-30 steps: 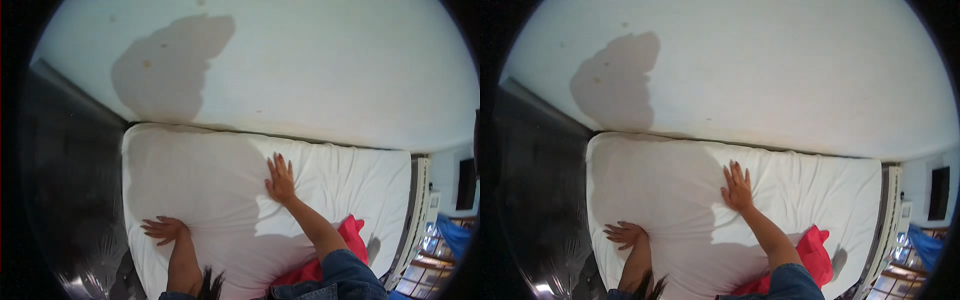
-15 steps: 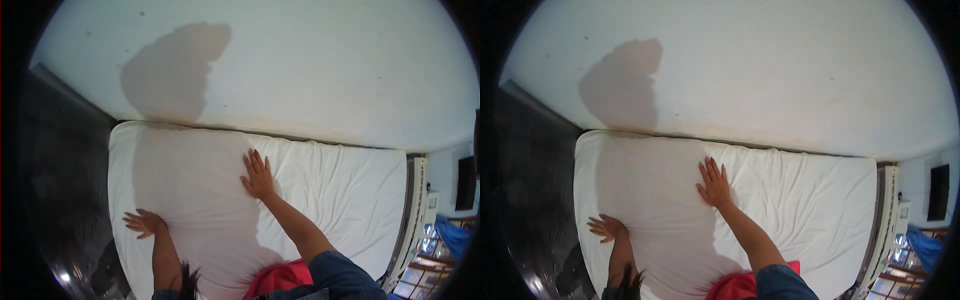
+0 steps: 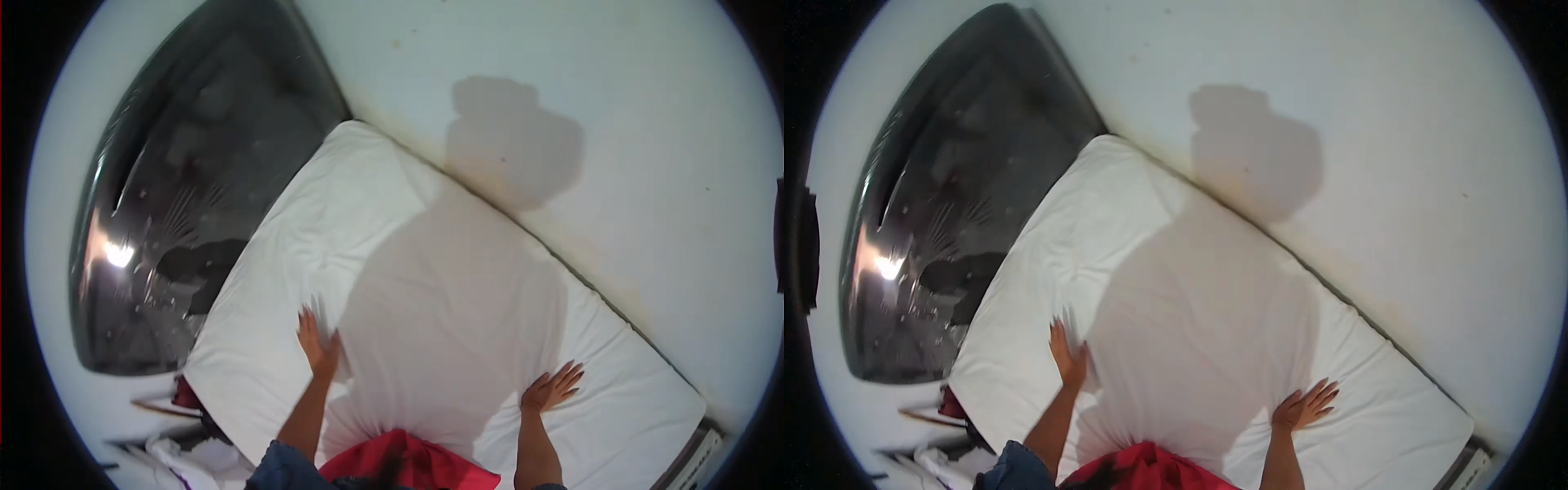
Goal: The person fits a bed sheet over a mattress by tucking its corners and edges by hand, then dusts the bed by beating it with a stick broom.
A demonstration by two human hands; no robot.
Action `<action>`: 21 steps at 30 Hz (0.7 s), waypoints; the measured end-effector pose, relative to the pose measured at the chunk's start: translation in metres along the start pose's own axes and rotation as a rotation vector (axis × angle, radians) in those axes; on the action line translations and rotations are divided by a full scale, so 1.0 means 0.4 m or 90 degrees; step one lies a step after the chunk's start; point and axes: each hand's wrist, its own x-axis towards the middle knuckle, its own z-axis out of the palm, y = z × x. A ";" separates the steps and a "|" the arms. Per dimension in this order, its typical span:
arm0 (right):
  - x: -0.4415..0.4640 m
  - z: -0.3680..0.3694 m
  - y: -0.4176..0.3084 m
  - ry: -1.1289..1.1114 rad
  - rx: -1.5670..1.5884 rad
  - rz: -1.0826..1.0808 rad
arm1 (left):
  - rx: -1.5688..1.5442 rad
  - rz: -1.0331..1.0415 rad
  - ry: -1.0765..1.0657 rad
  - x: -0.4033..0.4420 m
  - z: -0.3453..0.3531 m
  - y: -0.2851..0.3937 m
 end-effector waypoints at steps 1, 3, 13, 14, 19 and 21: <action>-0.010 0.007 0.007 0.025 -0.007 0.002 | 0.015 -0.038 -0.007 -0.116 -0.023 -0.014; -0.015 0.011 0.004 0.038 0.009 -0.014 | 0.131 -0.163 -0.079 -0.311 -0.072 -0.044; -0.032 0.085 0.030 0.165 -0.027 -0.063 | 0.184 -0.358 -0.273 -0.454 -0.061 -0.118; -0.032 0.090 0.030 0.198 -0.028 -0.067 | 0.182 -0.355 -0.271 -0.459 -0.056 -0.127; -0.025 0.132 0.056 0.285 -0.093 -0.101 | 0.165 -0.375 -0.342 -0.447 -0.081 -0.128; -0.018 0.138 0.060 0.297 -0.100 -0.109 | 0.133 -0.341 -0.408 -0.440 -0.105 -0.129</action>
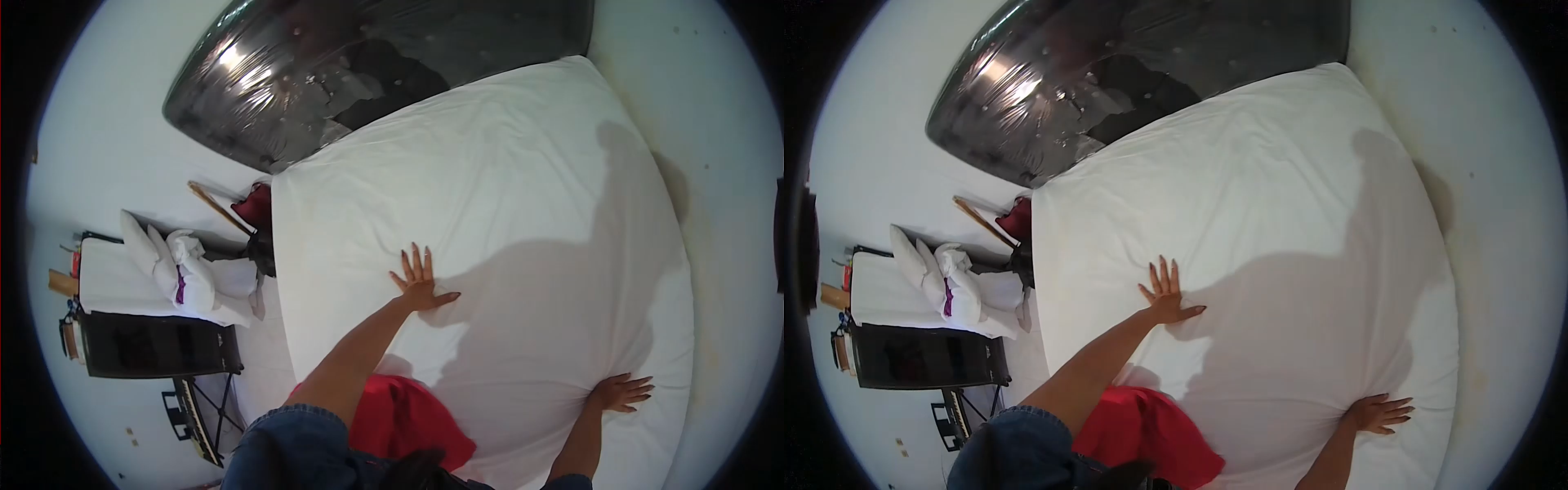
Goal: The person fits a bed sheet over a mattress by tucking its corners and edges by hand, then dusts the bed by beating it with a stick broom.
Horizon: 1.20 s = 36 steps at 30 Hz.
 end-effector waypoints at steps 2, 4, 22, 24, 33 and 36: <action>-0.009 0.024 0.010 0.013 -0.021 0.008 | -0.001 0.004 -0.014 -0.002 -0.011 -0.010; -0.007 0.017 0.010 -0.001 -0.066 0.004 | -0.005 0.012 -0.028 -0.003 -0.015 -0.012; -0.306 -0.118 0.083 -0.261 0.329 -0.346 | -0.150 0.208 0.026 -0.045 -0.047 -0.153; -0.487 -0.431 0.003 -0.374 0.196 -0.405 | -0.156 0.344 0.096 -0.024 0.014 -0.257; -0.806 -0.797 0.116 -0.386 0.386 -0.359 | 0.035 0.249 0.194 -0.438 0.150 -0.882; -0.841 -0.805 0.191 -0.401 0.418 -0.381 | 0.022 0.172 0.160 -0.483 0.202 -1.012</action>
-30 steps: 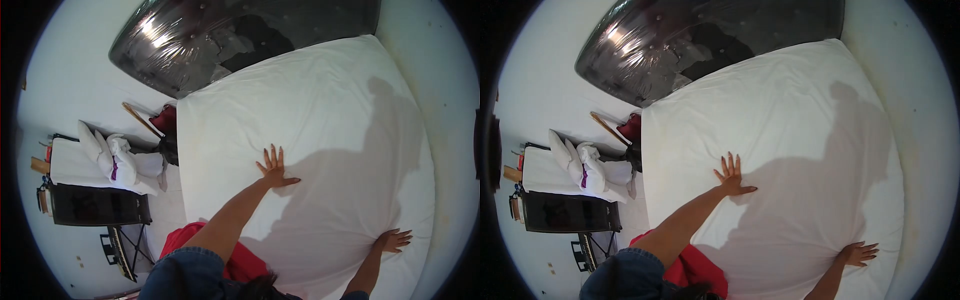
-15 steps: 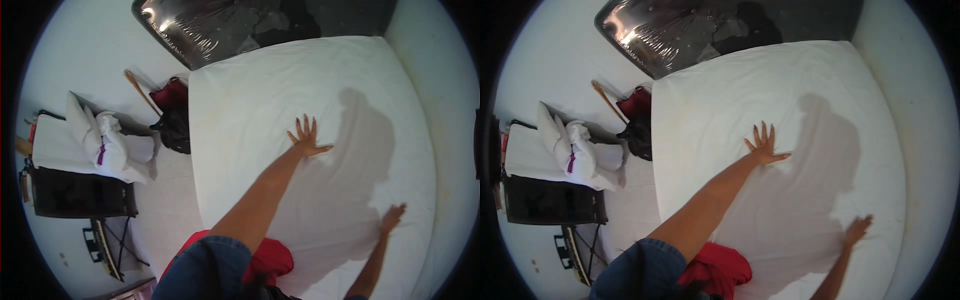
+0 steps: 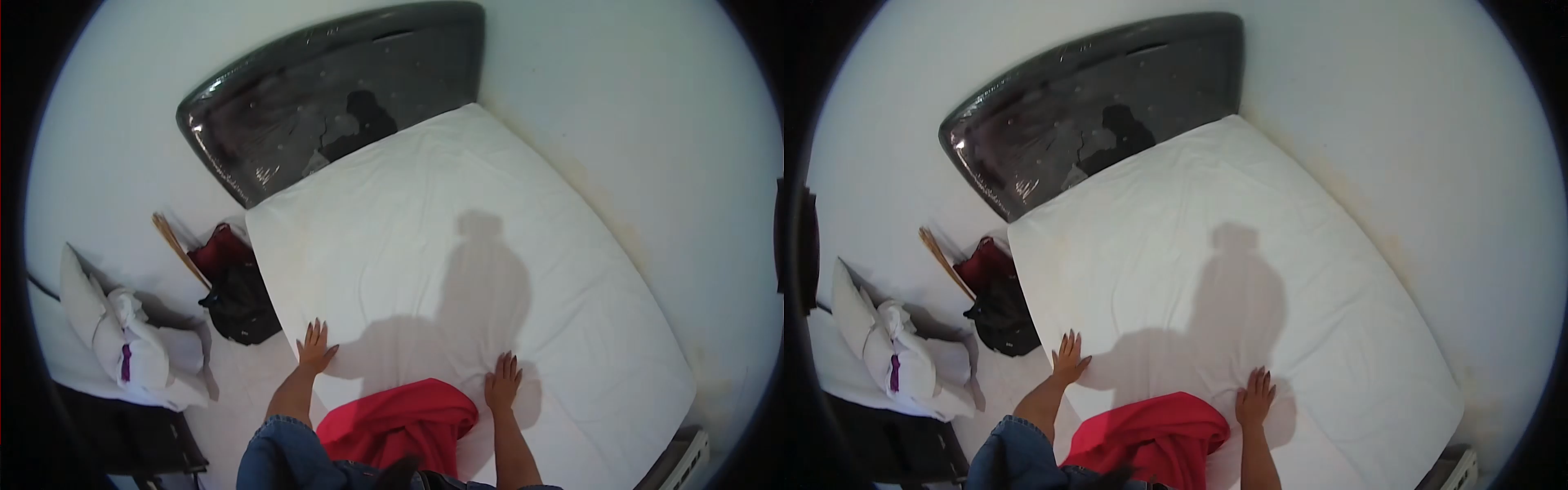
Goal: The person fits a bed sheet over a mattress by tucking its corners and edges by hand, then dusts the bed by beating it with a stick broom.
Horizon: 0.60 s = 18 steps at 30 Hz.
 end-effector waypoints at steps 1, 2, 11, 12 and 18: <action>-0.030 0.003 0.011 -0.016 -0.005 0.024 | -0.023 -0.025 -0.013 -0.012 -0.005 -0.020; -0.070 0.008 0.021 -0.033 -0.007 0.046 | -0.021 -0.008 -0.002 -0.010 -0.002 -0.030; -0.506 0.165 -0.146 0.074 -0.068 0.191 | -0.295 0.348 0.078 -0.131 0.131 -0.257; -0.527 0.174 -0.184 0.057 -0.095 0.219 | -0.297 0.338 0.086 -0.202 0.117 -0.321; -0.652 0.221 -0.406 0.001 -0.028 0.256 | -0.494 -0.032 -0.134 -0.577 0.151 -0.712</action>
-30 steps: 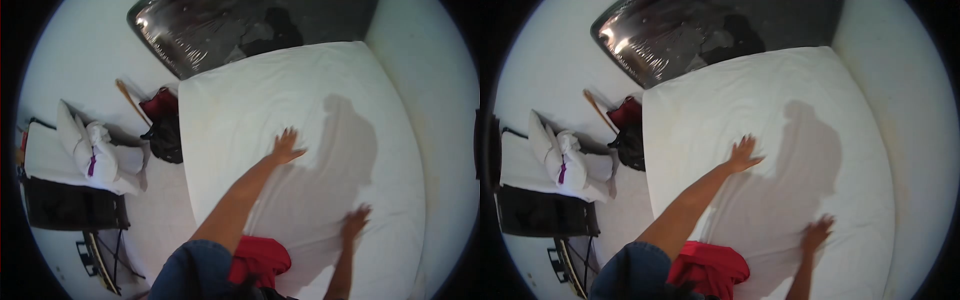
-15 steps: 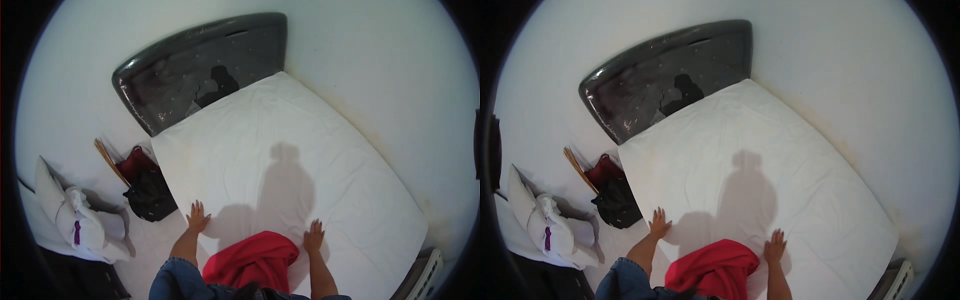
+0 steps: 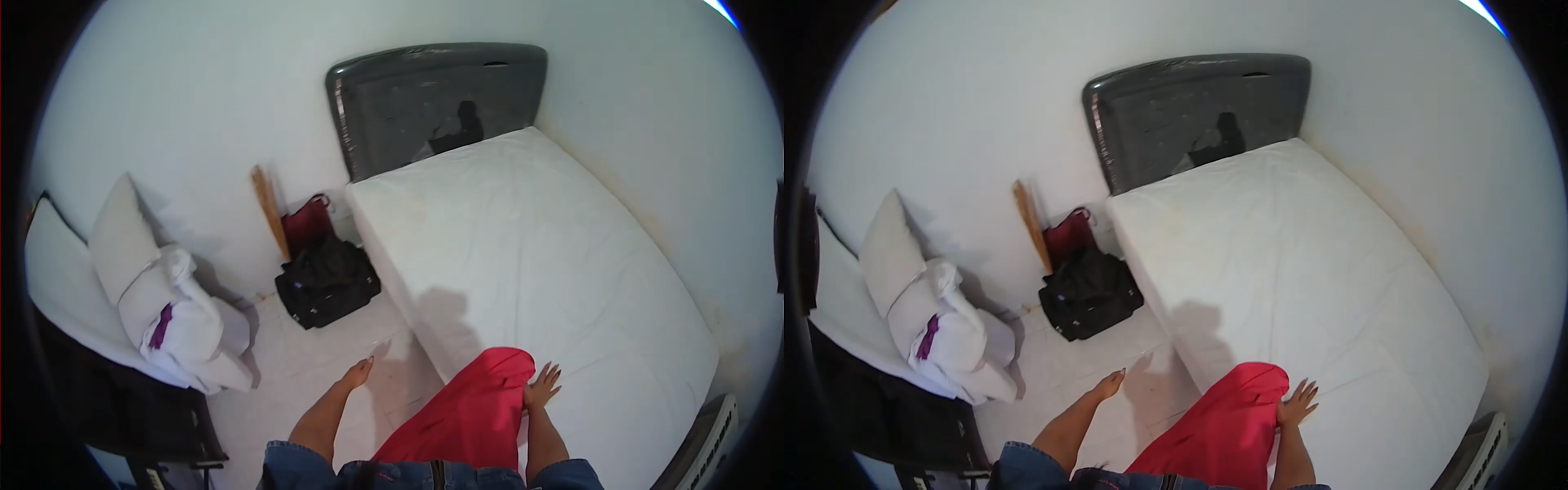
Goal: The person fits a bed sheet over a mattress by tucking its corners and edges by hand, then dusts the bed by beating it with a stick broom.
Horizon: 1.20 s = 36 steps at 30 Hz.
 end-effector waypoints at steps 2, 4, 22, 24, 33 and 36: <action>-0.071 0.014 -0.052 -0.010 0.031 -0.094 | 0.031 -0.097 -0.061 -0.069 -0.037 -0.058; -0.167 0.027 -0.095 -0.048 0.042 -0.144 | 0.007 -0.110 -0.072 -0.111 -0.035 -0.113; -0.386 0.052 -0.473 -0.240 0.277 -0.506 | 0.094 -0.317 -0.062 -0.471 -0.375 -0.502; -0.338 0.038 -0.517 -0.221 0.277 -0.498 | 0.090 -0.272 -0.013 -0.438 -0.429 -0.505; -0.048 0.116 -0.762 -0.014 0.289 -0.470 | -0.163 -0.378 -0.084 -0.281 -0.500 -0.328; 0.058 0.191 -0.831 0.084 0.339 -0.607 | -0.138 -0.459 -0.225 -0.191 -0.617 -0.273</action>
